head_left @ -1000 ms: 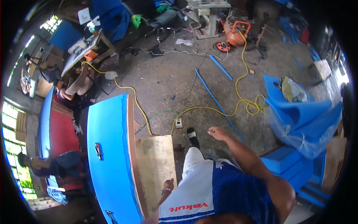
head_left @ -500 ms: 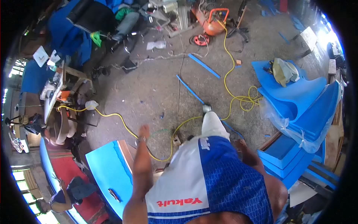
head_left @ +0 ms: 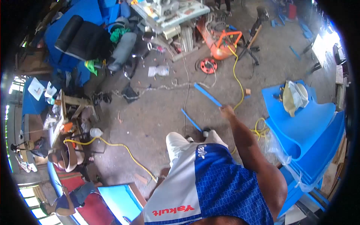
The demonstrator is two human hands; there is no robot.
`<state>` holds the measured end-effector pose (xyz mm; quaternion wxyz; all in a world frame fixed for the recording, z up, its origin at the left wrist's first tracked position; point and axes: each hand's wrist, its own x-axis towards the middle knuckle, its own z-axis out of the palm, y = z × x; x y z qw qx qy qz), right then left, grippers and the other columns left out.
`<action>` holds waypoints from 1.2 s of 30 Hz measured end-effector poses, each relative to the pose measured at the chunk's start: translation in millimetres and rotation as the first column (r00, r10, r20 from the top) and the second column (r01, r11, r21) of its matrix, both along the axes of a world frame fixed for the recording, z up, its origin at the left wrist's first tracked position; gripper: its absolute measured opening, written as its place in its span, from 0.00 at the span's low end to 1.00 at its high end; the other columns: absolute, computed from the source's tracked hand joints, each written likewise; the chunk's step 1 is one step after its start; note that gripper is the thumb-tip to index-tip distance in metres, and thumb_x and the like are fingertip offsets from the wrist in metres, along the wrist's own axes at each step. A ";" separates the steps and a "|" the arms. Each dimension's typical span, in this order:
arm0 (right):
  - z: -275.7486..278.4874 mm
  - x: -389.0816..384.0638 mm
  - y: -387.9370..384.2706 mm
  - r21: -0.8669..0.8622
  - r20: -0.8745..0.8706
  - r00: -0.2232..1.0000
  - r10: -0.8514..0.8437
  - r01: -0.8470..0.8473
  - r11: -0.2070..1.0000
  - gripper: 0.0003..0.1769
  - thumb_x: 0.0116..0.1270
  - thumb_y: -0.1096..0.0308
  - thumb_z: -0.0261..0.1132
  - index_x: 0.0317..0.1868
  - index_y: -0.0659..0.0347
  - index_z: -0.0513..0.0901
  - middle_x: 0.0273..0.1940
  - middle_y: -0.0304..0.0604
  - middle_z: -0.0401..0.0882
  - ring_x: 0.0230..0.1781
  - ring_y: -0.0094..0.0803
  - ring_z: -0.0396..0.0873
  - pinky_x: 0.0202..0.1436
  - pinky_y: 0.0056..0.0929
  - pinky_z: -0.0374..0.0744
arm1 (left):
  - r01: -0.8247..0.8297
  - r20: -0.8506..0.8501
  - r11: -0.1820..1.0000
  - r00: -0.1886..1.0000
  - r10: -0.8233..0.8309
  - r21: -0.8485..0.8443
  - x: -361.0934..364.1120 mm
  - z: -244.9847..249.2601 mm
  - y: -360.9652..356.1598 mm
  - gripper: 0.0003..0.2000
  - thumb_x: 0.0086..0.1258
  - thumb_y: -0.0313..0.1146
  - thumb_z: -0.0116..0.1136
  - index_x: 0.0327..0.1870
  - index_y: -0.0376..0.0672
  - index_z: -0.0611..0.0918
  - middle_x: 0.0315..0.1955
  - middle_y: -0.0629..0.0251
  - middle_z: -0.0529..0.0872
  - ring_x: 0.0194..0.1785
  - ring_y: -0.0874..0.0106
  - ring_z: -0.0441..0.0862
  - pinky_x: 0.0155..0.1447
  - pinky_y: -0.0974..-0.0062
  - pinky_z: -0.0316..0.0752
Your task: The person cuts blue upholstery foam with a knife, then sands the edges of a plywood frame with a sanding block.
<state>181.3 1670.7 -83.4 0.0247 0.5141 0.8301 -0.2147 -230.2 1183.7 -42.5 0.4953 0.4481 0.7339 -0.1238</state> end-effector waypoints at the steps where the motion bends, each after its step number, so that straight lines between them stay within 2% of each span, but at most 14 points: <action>1: 11.8 -21.7 44.4 0.181 -0.016 0.995 0.094 -0.089 0.979 0.14 0.62 0.63 0.61 0.44 0.61 0.86 0.43 0.53 0.87 0.46 0.50 0.86 0.50 0.48 0.84 | -0.127 0.016 0.992 0.992 0.128 -0.016 1.0 6.0 6.5 0.15 0.76 0.39 0.47 0.51 0.47 0.85 0.49 0.52 0.88 0.51 0.53 0.86 0.52 0.52 0.81; 5: 133.5 -114.0 147.2 0.119 -0.218 0.967 -0.135 0.164 0.979 0.12 0.66 0.60 0.62 0.43 0.58 0.85 0.45 0.51 0.87 0.48 0.46 0.85 0.53 0.47 0.83 | -0.335 0.036 0.942 0.941 0.336 -0.026 -30.1 -8.7 38.6 0.14 0.75 0.38 0.48 0.51 0.47 0.85 0.49 0.53 0.88 0.52 0.54 0.86 0.53 0.53 0.81; 8: 59.1 -142.6 213.0 0.287 0.020 0.997 0.073 -0.076 0.955 0.12 0.69 0.58 0.62 0.42 0.57 0.85 0.43 0.47 0.87 0.46 0.43 0.85 0.52 0.44 0.83 | -0.308 0.023 0.944 0.951 0.308 0.114 -83.5 -21.3 92.3 0.14 0.74 0.36 0.49 0.51 0.46 0.85 0.49 0.54 0.88 0.52 0.54 0.86 0.54 0.54 0.81; 12: 48.8 -170.4 285.0 0.114 -0.307 0.927 -0.216 0.261 0.959 0.17 0.74 0.49 0.62 0.38 0.54 0.84 0.33 0.40 0.83 0.29 0.34 0.82 0.28 0.35 0.80 | 0.494 -0.554 0.697 0.816 -0.166 0.519 -189.1 -45.2 202.1 0.13 0.73 0.35 0.51 0.52 0.46 0.85 0.49 0.55 0.88 0.52 0.55 0.86 0.55 0.55 0.82; 14: 105.1 -194.2 325.3 -0.134 -0.295 0.811 -0.506 0.489 0.862 0.21 0.74 0.43 0.62 0.41 0.54 0.82 0.29 0.35 0.79 0.24 0.29 0.78 0.23 0.33 0.77 | 0.346 -0.595 0.894 0.795 -0.118 0.286 -237.6 -27.5 259.6 0.13 0.74 0.37 0.54 0.53 0.44 0.85 0.51 0.53 0.88 0.55 0.59 0.86 0.60 0.58 0.80; 15: 126.3 -207.1 356.5 -0.264 -0.306 0.708 -0.636 0.579 0.771 0.23 0.74 0.41 0.62 0.43 0.54 0.81 0.28 0.32 0.77 0.21 0.26 0.76 0.20 0.32 0.76 | -0.241 -0.167 0.756 0.893 0.418 0.608 -247.4 -8.4 283.3 0.15 0.76 0.39 0.53 0.54 0.43 0.85 0.52 0.51 0.88 0.56 0.60 0.86 0.60 0.59 0.80; 16: 144.1 -218.5 387.2 -0.430 -0.309 0.564 -0.766 0.636 0.641 0.25 0.73 0.39 0.62 0.46 0.53 0.81 0.30 0.33 0.79 0.23 0.28 0.77 0.22 0.33 0.78 | -0.754 0.362 0.299 0.572 0.736 0.585 -251.9 9.4 295.0 0.16 0.78 0.41 0.53 0.55 0.41 0.84 0.52 0.50 0.88 0.56 0.61 0.86 0.61 0.60 0.80; 19: 125.3 -248.6 509.4 -0.530 -0.316 0.286 -0.905 0.737 0.419 0.29 0.71 0.37 0.63 0.56 0.52 0.81 0.38 0.39 0.82 0.32 0.36 0.81 0.33 0.35 0.84 | -0.609 0.144 0.330 0.598 0.789 0.721 -226.9 82.2 295.9 0.18 0.81 0.41 0.52 0.56 0.35 0.83 0.51 0.50 0.88 0.56 0.62 0.85 0.61 0.65 0.78; 25: 67.8 -264.5 671.4 -0.237 -0.258 0.785 -0.563 0.514 0.825 0.28 0.72 0.41 0.63 0.58 0.54 0.79 0.42 0.40 0.82 0.35 0.36 0.81 0.36 0.35 0.84 | -0.724 -0.321 0.581 0.487 0.812 0.373 -60.8 96.7 212.2 0.13 0.80 0.41 0.51 0.45 0.42 0.84 0.36 0.61 0.84 0.41 0.61 0.82 0.52 0.63 0.80; 28: 71.1 -265.3 703.4 -0.110 -0.248 0.937 -0.247 0.225 0.968 0.28 0.72 0.43 0.63 0.59 0.55 0.79 0.43 0.41 0.81 0.37 0.36 0.81 0.38 0.34 0.84 | -0.978 0.015 0.000 0.004 1.000 0.208 72.4 99.7 211.6 0.15 0.83 0.43 0.46 0.35 0.46 0.79 0.27 0.65 0.77 0.33 0.64 0.77 0.53 0.62 0.78; 30: 54.8 -273.3 744.0 -0.076 -0.268 0.951 -0.155 0.140 0.987 0.27 0.72 0.44 0.63 0.60 0.56 0.78 0.44 0.42 0.81 0.39 0.37 0.81 0.39 0.34 0.84 | -0.627 0.536 -0.775 -0.683 0.497 -0.080 145.9 97.1 217.7 0.20 0.84 0.45 0.43 0.28 0.49 0.75 0.21 0.68 0.72 0.27 0.66 0.73 0.54 0.62 0.77; 32: 55.6 -298.1 771.6 -0.053 -0.300 0.944 -0.141 0.131 0.990 0.27 0.72 0.45 0.63 0.61 0.57 0.78 0.46 0.42 0.81 0.40 0.37 0.81 0.40 0.34 0.83 | -0.301 0.479 -0.953 -0.840 0.254 -0.023 194.2 112.3 263.9 0.21 0.85 0.42 0.42 0.25 0.49 0.73 0.19 0.67 0.74 0.29 0.65 0.77 0.57 0.61 0.78; 33: 60.4 -315.7 769.7 -0.045 -0.318 0.940 -0.123 0.115 0.992 0.27 0.72 0.46 0.63 0.61 0.57 0.78 0.46 0.42 0.81 0.40 0.37 0.81 0.41 0.34 0.83 | -0.215 0.697 -0.969 -0.714 0.068 -0.125 220.4 74.3 252.5 0.19 0.80 0.46 0.50 0.29 0.44 0.79 0.26 0.60 0.82 0.35 0.60 0.83 0.54 0.60 0.79; 36: 78.0 -322.8 771.8 0.001 -0.371 0.918 -0.136 0.147 0.989 0.27 0.72 0.48 0.63 0.62 0.58 0.77 0.48 0.43 0.80 0.42 0.37 0.81 0.43 0.34 0.83 | -0.920 -0.207 -0.374 -0.390 0.897 0.114 220.0 82.4 311.0 0.21 0.70 0.54 0.60 0.40 0.41 0.82 0.38 0.54 0.86 0.45 0.55 0.84 0.55 0.60 0.79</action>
